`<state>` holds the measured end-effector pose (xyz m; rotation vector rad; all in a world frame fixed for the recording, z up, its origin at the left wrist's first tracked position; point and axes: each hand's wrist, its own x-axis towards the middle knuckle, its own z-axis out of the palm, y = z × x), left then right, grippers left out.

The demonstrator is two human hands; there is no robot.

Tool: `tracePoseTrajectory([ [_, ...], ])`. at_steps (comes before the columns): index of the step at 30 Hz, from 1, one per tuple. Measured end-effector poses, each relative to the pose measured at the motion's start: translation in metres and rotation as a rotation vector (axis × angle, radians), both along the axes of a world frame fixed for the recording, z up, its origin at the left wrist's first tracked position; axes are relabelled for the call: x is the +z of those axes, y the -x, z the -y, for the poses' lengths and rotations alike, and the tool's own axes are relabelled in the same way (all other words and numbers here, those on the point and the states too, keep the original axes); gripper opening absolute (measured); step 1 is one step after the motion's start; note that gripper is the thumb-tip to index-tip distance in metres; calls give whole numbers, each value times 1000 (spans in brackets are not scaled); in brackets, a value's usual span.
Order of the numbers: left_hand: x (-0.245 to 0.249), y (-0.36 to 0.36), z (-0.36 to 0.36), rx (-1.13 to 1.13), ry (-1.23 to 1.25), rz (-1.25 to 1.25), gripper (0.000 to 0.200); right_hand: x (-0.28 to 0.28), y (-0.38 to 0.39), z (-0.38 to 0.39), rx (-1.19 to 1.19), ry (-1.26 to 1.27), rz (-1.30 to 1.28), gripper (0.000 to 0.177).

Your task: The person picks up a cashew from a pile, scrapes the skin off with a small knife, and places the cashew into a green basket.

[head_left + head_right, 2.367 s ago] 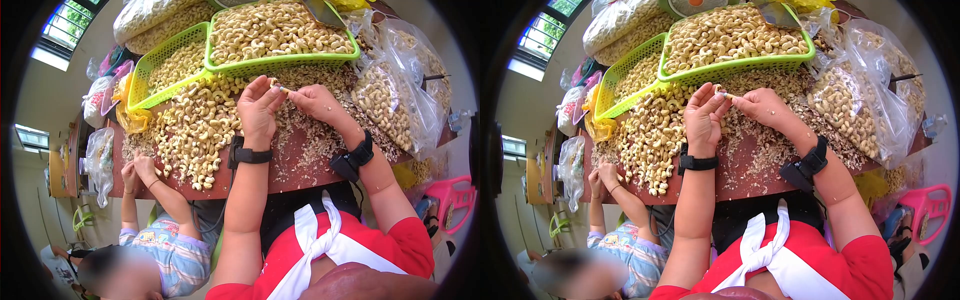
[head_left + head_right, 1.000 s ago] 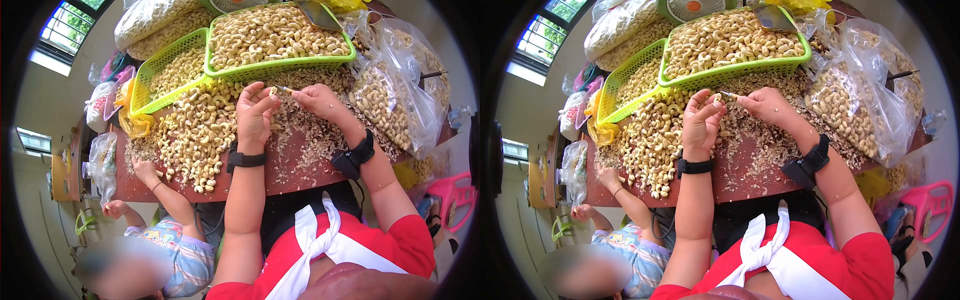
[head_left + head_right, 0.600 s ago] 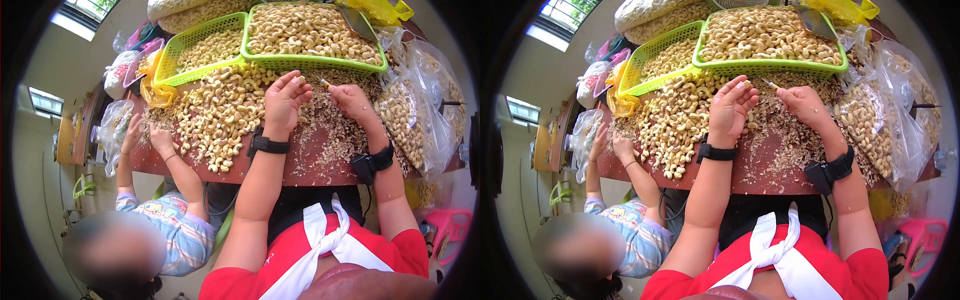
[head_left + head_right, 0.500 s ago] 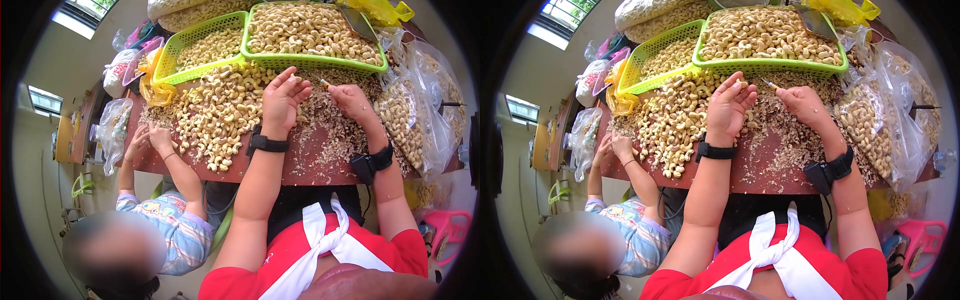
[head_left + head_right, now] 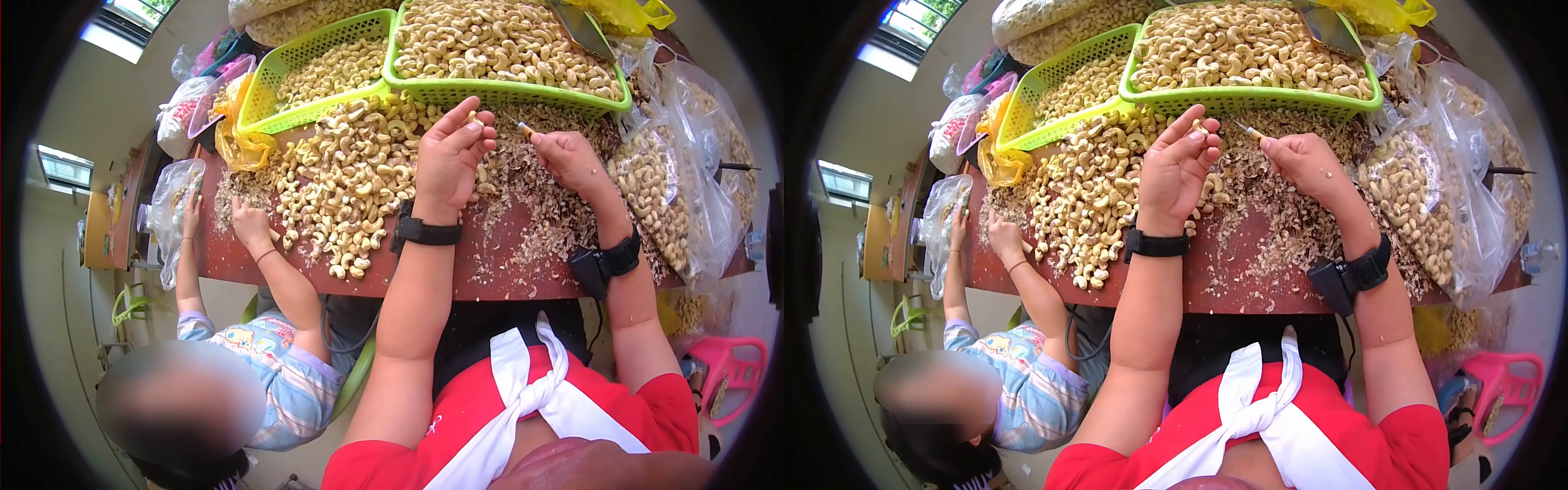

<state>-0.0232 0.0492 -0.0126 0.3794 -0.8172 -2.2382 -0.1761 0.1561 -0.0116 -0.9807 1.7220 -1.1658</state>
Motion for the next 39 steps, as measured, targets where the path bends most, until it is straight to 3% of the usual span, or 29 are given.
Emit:
tracePoseTrajectory([
  [12,-1,-2,3,-38,20,3,30,0,-1,0,36,40,63,40],
  [23,4,-5,7,-8,5,-5,31,-13,2,5,-1,-59,-53,42],
  [39,8,-8,10,45,-60,7,19,-8,-4,6,21,-95,-18,38],
])
